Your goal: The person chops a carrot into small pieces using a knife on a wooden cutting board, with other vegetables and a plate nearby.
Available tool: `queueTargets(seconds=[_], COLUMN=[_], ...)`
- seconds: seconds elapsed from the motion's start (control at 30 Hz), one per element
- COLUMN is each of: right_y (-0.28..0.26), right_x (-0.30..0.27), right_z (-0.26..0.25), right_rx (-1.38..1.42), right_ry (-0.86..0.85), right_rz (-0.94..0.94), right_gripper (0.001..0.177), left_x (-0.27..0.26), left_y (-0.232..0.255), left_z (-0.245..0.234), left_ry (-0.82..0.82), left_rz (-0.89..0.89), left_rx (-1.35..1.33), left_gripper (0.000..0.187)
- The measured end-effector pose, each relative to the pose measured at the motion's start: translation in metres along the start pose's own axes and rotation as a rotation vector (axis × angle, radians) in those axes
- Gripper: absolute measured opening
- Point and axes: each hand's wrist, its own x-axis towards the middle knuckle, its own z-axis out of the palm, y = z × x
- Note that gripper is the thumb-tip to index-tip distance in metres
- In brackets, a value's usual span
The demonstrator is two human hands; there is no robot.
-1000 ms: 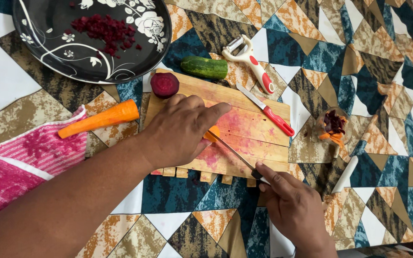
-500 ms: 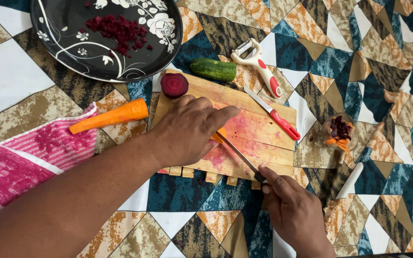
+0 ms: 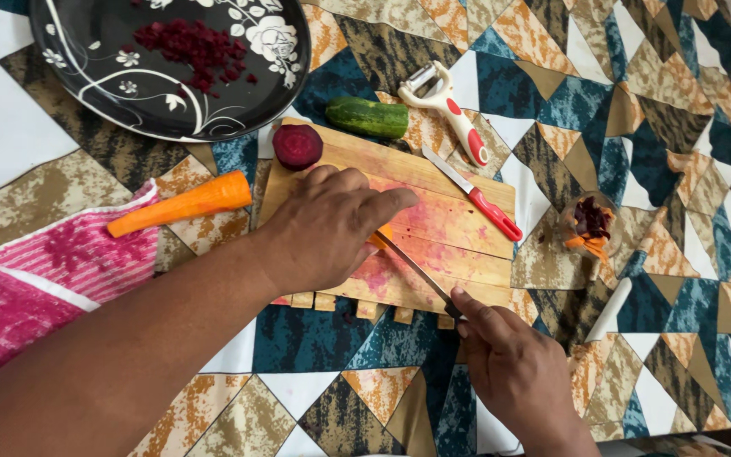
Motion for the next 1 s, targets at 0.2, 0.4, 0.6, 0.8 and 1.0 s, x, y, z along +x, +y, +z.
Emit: queueTargets(seconds=[0.2, 0.4, 0.6, 0.8, 1.0], right_y=[0.001, 0.001, -0.001, 0.0, -0.005], right_x=[0.002, -0.004, -0.007, -0.006, -0.007], right_z=[0.005, 0.008, 0.004, 0.004, 0.006], right_rx=[-0.011, -0.063, -0.048, 0.002, -0.011], right_ry=[0.046, 0.012, -0.011, -0.026, -0.039], right_rz=[0.027, 0.034, -0.008, 0.0, 0.039], right_gripper=[0.037, 0.04, 0.044, 0.045, 0.044], left_x=[0.004, 0.005, 0.007, 0.007, 0.008], left_y=[0.004, 0.007, 0.007, 0.006, 0.007], left_z=[-0.006, -0.01, -0.011, -0.011, -0.012], left_ry=[-0.053, -0.099, -0.144, -0.097, -0.083], left_rz=[-0.041, -0.075, -0.083, -0.06, -0.064], left_rx=[-0.022, 0.011, 0.032, 0.01, 0.015], left_gripper=[0.08, 0.081, 0.082, 0.077, 0.073])
